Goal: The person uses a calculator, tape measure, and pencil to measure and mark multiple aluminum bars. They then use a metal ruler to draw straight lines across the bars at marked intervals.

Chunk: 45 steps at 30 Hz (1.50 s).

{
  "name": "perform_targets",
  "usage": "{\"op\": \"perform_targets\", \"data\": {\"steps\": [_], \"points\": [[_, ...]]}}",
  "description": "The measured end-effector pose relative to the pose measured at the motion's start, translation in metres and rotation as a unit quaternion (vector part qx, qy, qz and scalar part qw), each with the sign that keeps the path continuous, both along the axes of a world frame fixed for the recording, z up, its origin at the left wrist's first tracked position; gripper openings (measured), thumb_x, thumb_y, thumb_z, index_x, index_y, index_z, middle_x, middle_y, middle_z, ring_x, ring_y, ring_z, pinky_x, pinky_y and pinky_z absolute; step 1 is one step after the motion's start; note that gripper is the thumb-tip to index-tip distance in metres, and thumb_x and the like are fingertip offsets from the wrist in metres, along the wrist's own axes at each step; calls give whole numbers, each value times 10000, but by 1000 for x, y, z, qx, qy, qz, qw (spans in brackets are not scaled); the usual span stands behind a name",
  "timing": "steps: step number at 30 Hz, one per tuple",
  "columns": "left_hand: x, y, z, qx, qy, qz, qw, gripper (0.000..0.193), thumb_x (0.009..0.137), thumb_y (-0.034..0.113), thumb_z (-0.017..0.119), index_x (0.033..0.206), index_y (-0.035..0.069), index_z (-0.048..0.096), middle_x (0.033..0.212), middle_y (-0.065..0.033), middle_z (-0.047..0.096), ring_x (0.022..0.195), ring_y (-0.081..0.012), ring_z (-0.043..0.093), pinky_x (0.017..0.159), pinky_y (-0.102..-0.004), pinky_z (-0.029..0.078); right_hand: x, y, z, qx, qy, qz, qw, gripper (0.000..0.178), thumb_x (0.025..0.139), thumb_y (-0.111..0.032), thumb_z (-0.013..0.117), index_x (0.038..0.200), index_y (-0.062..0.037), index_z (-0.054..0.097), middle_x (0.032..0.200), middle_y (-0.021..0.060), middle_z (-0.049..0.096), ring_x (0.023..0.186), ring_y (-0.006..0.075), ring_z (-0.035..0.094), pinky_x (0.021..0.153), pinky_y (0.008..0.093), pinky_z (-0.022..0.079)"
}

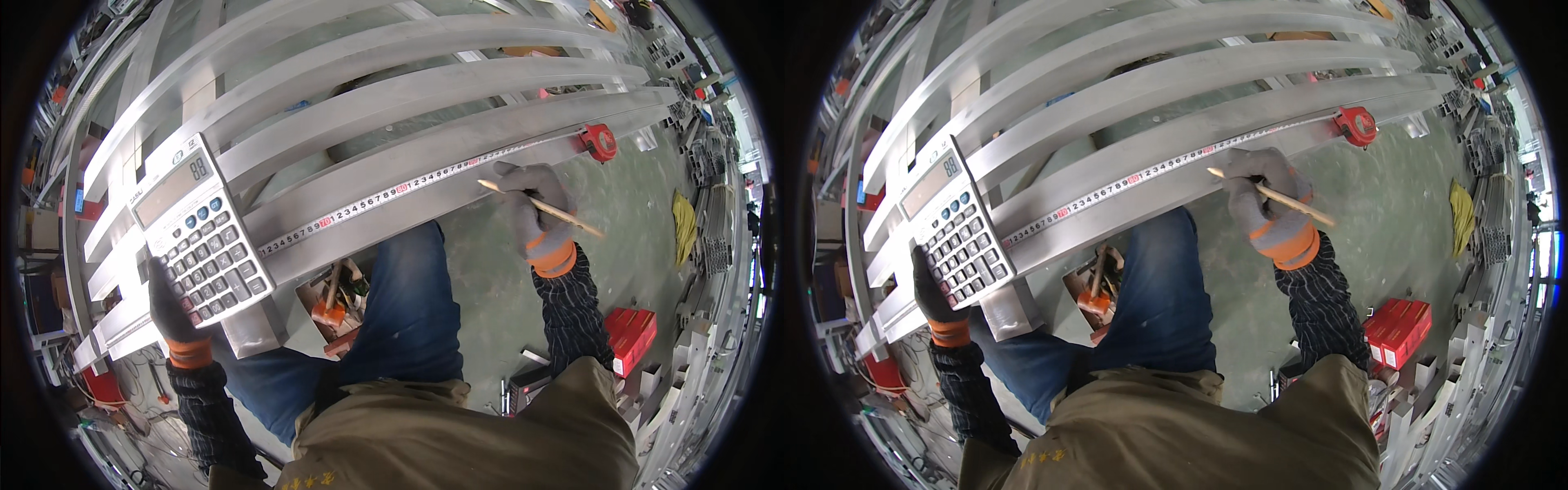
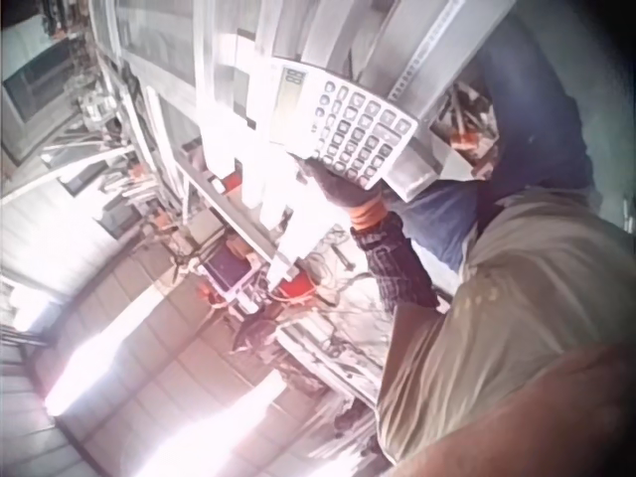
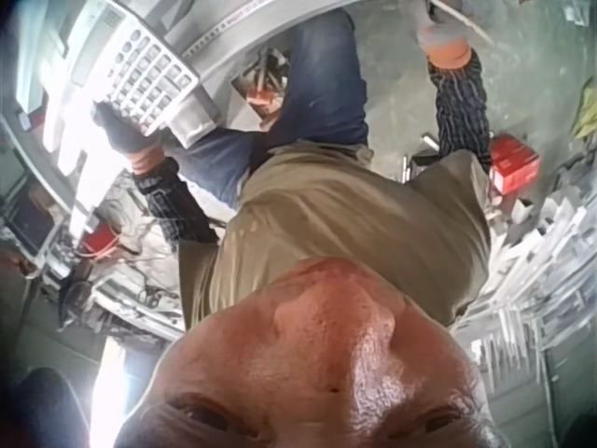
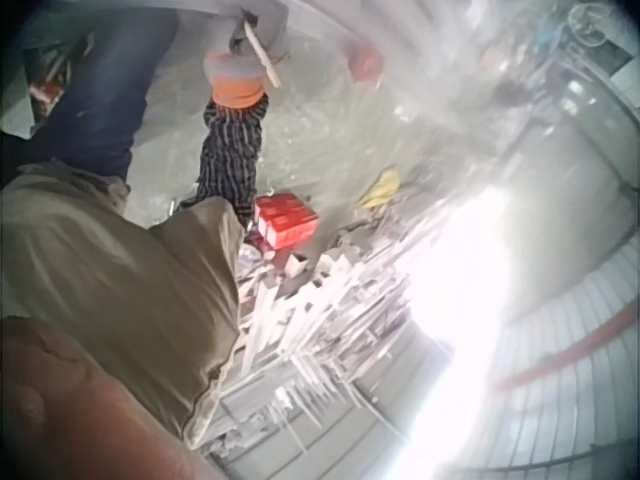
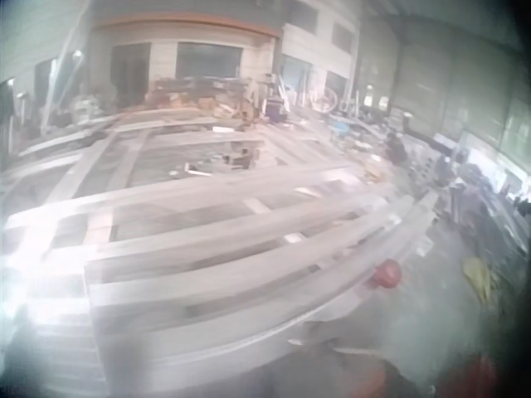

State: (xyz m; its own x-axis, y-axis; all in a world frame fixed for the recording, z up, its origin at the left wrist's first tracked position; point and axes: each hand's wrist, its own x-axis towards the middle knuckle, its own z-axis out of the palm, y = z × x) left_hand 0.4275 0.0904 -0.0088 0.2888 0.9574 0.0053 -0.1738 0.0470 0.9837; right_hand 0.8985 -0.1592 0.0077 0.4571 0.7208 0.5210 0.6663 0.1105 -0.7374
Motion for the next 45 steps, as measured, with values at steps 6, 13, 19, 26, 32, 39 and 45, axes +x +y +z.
{"op": "perform_targets", "data": {"steps": [6,13,19,26,32,39,45], "points": [[9,0,11,-97,-116,13,988,507,1101,285,493,1501,-19,429,1335,-195,636,1107,-247,715,908,-396,648,0,9,-4,30,-51,44,997,195,883,128,575,970,-43,610,945,146,743,740,166,686,700,298,568],[10,-1,10,-50,-87,15,995,511,1126,266,414,1538,-35,378,1373,-205,609,1135,-240,702,919,-380,642,2,13,-6,25,-72,26,997,194,872,124,604,978,-38,612,942,152,746,726,169,688,659,286,562],[-7,5,-8,31,39,21,999,523,1138,226,382,1571,-58,309,1420,-215,572,1182,-228,673,967,-357,611,5,11,-16,-14,-71,28,997,201,869,119,593,997,-35,617,934,128,722,746,169,677,652,285,546],[-2,2,-6,38,32,13,999,534,1141,232,369,1574,-69,287,1424,-225,568,1180,-231,676,963,-351,615,8,11,-15,-16,-67,36,997,203,836,21,700,1022,-54,667,911,103,688,694,201,643,621,304,535],[13,-1,9,-73,-71,15,995,547,1138,289,378,1567,-44,315,1387,-219,600,1130,-254,710,905,-375,653,11,9,-16,-39,-65,37,996,219,847,-1,709,1058,-54,681,903,101,679,700,197,642,623,309,534],[11,0,6,-85,-74,16,994,552,1130,306,405,1567,-24,333,1398,-218,597,1138,-262,708,908,-388,652,10,9,-14,-49,-56,32,997,207,861,-21,709,1064,-54,685,901,103,675,687,182,632,621,306,530],[12,1,5,-88,-86,21,992,547,1128,293,415,1570,-20,334,1402,-218,596,1139,-260,706,913,-384,647,14,10,-14,-43,-44,35,998,155,874,-27,706,1023,-55,680,873,90,672,689,173,627,617,304,512]]}}
